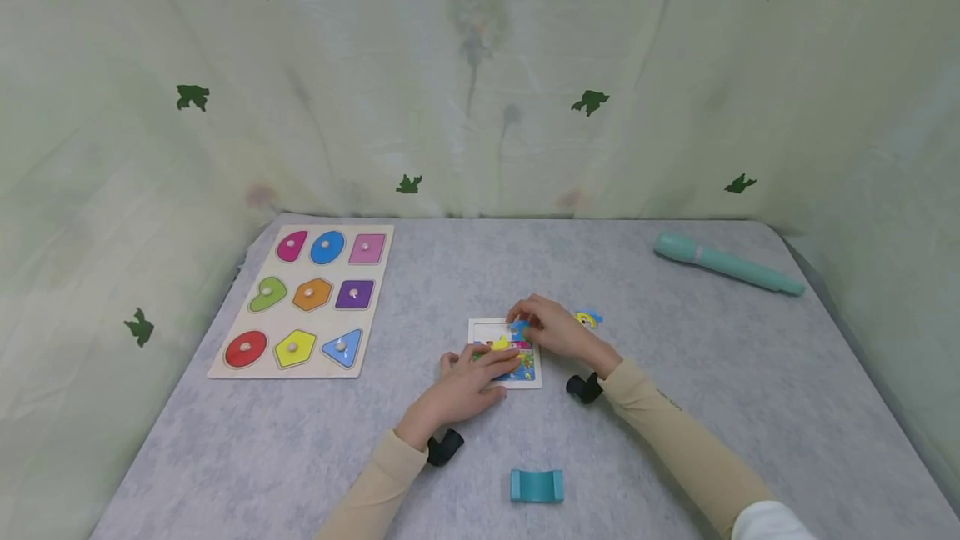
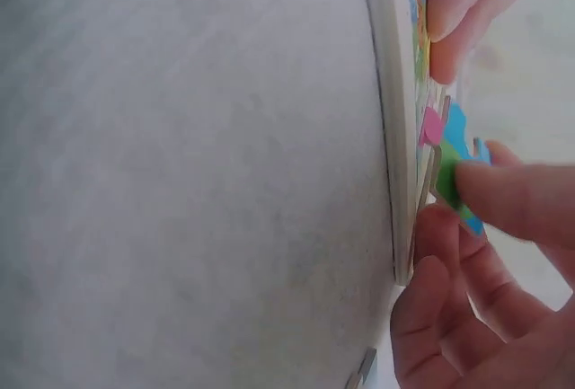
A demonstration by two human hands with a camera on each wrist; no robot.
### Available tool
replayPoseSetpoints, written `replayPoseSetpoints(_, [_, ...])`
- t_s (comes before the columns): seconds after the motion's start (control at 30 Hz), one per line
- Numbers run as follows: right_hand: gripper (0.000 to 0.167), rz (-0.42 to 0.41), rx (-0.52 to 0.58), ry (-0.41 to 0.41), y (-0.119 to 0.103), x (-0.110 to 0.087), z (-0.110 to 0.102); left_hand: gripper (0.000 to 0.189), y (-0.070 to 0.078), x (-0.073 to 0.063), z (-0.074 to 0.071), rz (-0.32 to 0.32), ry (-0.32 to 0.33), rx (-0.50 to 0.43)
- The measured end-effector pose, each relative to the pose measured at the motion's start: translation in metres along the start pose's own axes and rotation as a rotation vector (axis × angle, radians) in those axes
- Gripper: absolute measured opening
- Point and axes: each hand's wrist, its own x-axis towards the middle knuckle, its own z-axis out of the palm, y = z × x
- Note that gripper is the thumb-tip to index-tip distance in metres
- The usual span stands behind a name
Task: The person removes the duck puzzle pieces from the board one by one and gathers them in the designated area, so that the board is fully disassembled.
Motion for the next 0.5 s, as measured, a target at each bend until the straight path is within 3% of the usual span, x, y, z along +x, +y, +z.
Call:
replayPoseSetpoints(0.27, [0.022, 0.068, 0.157, 0.073, 0.009, -0.008, -0.019, 0.046, 0.001, 0.001, -0.001, -0.009, -0.002, 0.002])
replayPoseSetpoints(0.5, [0.022, 0.194, 0.224, 0.121, 0.015, -0.038, -0.059, 0.046, 0.002, -0.001, 0.000, -0.010, 0.003, -0.013])
